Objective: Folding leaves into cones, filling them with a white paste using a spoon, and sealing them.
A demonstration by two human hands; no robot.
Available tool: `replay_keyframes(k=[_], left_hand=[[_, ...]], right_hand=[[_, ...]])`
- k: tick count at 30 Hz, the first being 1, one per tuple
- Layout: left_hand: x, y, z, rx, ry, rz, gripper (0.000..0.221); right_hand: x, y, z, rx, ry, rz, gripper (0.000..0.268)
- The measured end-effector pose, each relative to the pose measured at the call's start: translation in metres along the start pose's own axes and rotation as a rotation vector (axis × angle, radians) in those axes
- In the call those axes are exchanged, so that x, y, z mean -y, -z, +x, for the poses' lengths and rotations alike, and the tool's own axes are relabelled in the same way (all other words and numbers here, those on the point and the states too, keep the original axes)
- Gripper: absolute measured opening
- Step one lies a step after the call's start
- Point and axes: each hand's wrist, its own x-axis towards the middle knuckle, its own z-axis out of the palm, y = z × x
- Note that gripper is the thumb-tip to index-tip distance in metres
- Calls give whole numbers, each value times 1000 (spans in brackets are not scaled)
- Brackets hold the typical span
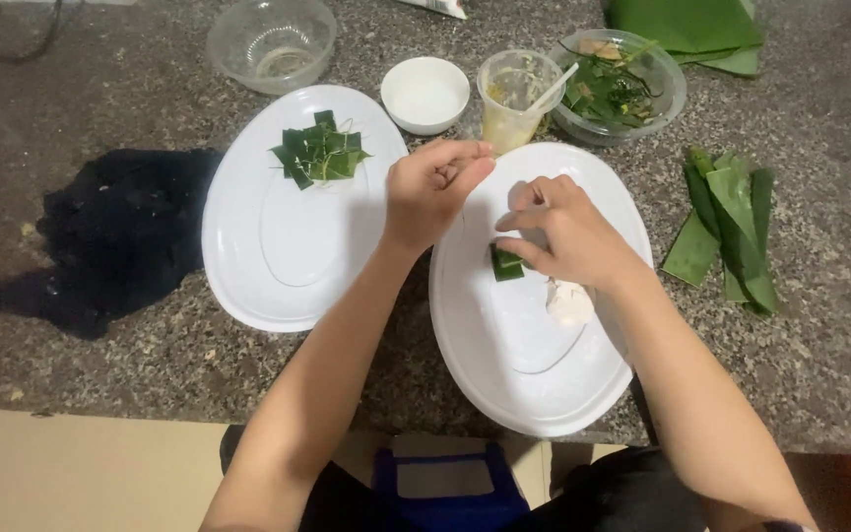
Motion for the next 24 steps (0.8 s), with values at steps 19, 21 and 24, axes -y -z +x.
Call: replay_keyframes(k=[19,21,24], left_hand=[[9,-1,-5,67,-52,13,7],[7,-3,-6,37,-96,26,6],[10,-4,-7,37,-96,30,8]], right_hand=[[8,-6,0,253,-77,-28,18],[10,-4,0,314,-109,-88,28],[13,0,0,372,-145,-126,28]])
